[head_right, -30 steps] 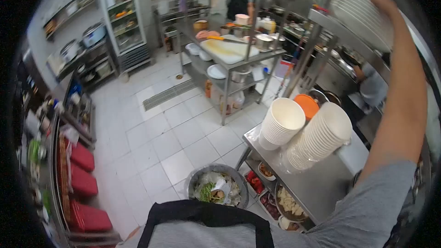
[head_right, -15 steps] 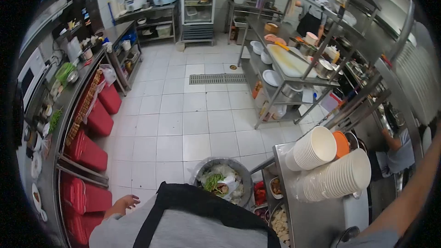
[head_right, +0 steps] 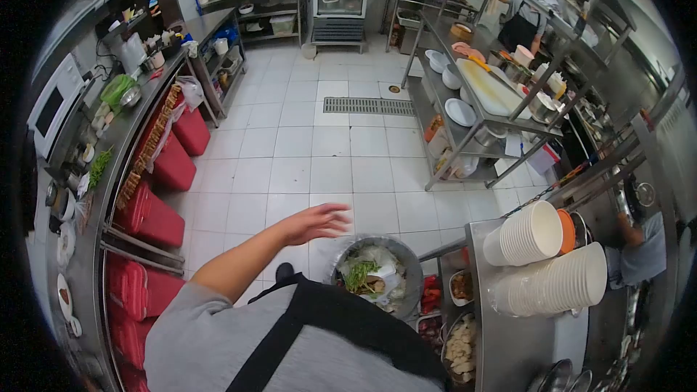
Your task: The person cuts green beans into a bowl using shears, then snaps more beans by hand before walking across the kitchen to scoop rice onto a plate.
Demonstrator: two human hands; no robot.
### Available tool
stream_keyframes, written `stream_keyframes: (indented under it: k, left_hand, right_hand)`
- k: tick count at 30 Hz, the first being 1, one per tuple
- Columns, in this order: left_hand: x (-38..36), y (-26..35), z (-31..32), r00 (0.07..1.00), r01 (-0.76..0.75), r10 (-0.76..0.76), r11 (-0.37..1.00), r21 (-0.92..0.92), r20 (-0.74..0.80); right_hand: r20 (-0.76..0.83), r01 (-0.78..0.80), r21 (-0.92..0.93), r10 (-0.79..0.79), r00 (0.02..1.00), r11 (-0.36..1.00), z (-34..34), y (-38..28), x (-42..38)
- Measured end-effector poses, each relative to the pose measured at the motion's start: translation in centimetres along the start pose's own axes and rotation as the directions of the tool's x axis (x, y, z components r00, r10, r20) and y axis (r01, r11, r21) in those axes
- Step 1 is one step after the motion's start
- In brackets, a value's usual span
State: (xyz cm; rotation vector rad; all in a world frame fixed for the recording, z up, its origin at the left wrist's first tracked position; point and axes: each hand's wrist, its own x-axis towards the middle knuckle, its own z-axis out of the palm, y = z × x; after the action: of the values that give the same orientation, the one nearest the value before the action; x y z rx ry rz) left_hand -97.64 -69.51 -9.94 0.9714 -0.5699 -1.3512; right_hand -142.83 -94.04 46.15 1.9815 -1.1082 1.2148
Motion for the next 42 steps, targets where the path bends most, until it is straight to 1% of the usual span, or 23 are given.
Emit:
stream_keyframes:
  k: [1,3,5,7,10,11,12,13,14,16,17,19,21,22,25,26,29,31,33,35,37,39,42]
  left_hand:
    - [2.2,1.8,1.7,0.99,-0.017,0.03,0.995,-0.095,0.14]
    - [5.1,5.8,5.5,0.89,-0.013,0.091,0.985,-0.173,0.447]
    - [6.1,8.9,8.5,0.753,0.024,0.102,0.983,-0.182,0.65]
    - [6.1,10.7,9.3,0.604,0.19,0.098,0.946,-0.262,0.791]
    - [3.7,12.4,6.3,0.528,0.437,0.068,0.833,-0.34,0.846]
    - [2.6,12.8,4.2,0.555,0.452,0.054,0.818,-0.356,0.83]
    - [1.2,12.9,1.7,0.584,0.465,0.045,0.8,-0.379,0.81]
    - [-0.2,12.8,-1.1,0.617,0.476,0.038,0.777,-0.411,0.786]
    - [-1.4,12.4,-4.6,0.649,0.507,-0.023,0.759,-0.409,0.761]
    - [-4.7,12.3,-11.0,0.851,0.431,-0.158,0.755,-0.494,0.501]
    - [-6.2,12.3,-13.9,0.86,0.44,-0.17,0.726,-0.529,0.482]
    - [-9.4,13.7,-18.1,0.922,0.334,-0.15,0.775,-0.536,0.357]
    - [-10.9,15.3,-21.6,0.974,0.187,-0.064,0.765,-0.617,0.215]
    - [-11.4,16.6,-23.3,0.988,0.15,-0.107,0.792,-0.591,0.107]
    - [-12.3,20.3,-28.7,0.96,0.015,-0.153,0.864,-0.504,-0.233]
    - [-11.9,19.8,-31.0,0.928,-0.055,-0.128,0.882,-0.469,-0.35]
    - [-11.1,15.3,-41.5,0.822,-0.282,-0.059,0.822,-0.494,-0.566]
    - [-12.2,12.7,-47.8,0.716,-0.424,0.033,0.815,-0.396,-0.698]
    - [-13.6,15.2,-49.7,0.415,-0.29,-0.173,0.905,-0.311,-0.893]
    - [-13.2,16.6,-52.6,0.137,-0.471,-0.203,0.848,-0.244,-0.97]
    - [-13.2,16.7,-55.2,-0.149,-0.609,-0.279,0.782,-0.135,-0.949]
    - [-14.1,15.7,-57.8,-0.281,-0.703,-0.342,0.71,-0.05,-0.897]
    - [-13.7,15.3,-62.9,-0.273,-0.817,-0.408,0.577,-0.014,-0.871]
  right_hand:
    - [0.016,-0.022,0.066,0.021,1.0,0.998,-1.0,-1.6,-0.9]
    - [0.052,-0.076,0.192,0.067,0.996,0.978,-2.8,-4.7,-2.6]
    - [0.27,-0.089,0.262,0.015,0.963,0.961,-3.6,-8.4,-3.7]
    - [0.44,-0.122,0.376,-0.061,0.896,0.919,-0.9,-12.5,-6.5]
    - [0.671,-0.284,0.553,-0.217,0.709,0.783,6.0,-19.6,-12.3]
    - [0.726,-0.354,0.599,-0.3,0.618,0.718,7.4,-23.8,-13.9]
    - [0.72,-0.445,0.562,-0.147,0.679,0.697,8.1,-29.2,-16.7]
    - [0.762,-0.455,0.583,-0.259,0.594,0.673,9.3,-33.3,-17.8]
    - [0.76,-0.436,0.605,-0.32,0.566,0.666,10.3,-37.0,-19.2]
    - [0.634,-0.269,0.751,-0.544,0.55,0.603,12.8,-42.5,-21.7]
    - [0.577,-0.217,0.802,-0.63,0.519,0.556,13.9,-45.0,-22.2]
    - [0.437,-0.119,0.894,-0.782,0.444,0.432,16.5,-49.7,-22.7]
    - [0.339,-0.151,0.941,-0.83,0.443,0.304,20.8,-53.6,-23.2]
    - [0.291,-0.165,0.956,-0.848,0.444,0.241,23.1,-55.6,-23.5]
    - [0.381,-0.126,0.91,-0.677,0.629,0.395,30.5,-61.7,-25.1]
    - [0.439,-0.063,0.857,-0.663,0.607,0.511,33.6,-62.7,-25.6]
    - [0.633,-0.11,0.757,-0.68,0.369,0.645,45.7,-64.3,-28.5]
    - [0.818,-0.176,0.567,-0.576,0.0,0.805,52.8,-66.9,-29.3]
    - [0.806,-0.111,0.581,-0.589,-0.057,0.806,59.7,-70.3,-29.2]
    - [0.766,0.023,0.642,-0.64,-0.063,0.766,66.5,-75.8,-28.2]
    - [0.678,0.088,0.735,-0.732,-0.073,0.672,72.8,-82.9,-27.1]
    - [0.515,0.102,0.856,-0.852,-0.088,0.507,75.3,-92.0,-24.1]
    - [0.183,0.03,0.983,-0.981,-0.058,0.182,75.2,-106.0,-18.8]
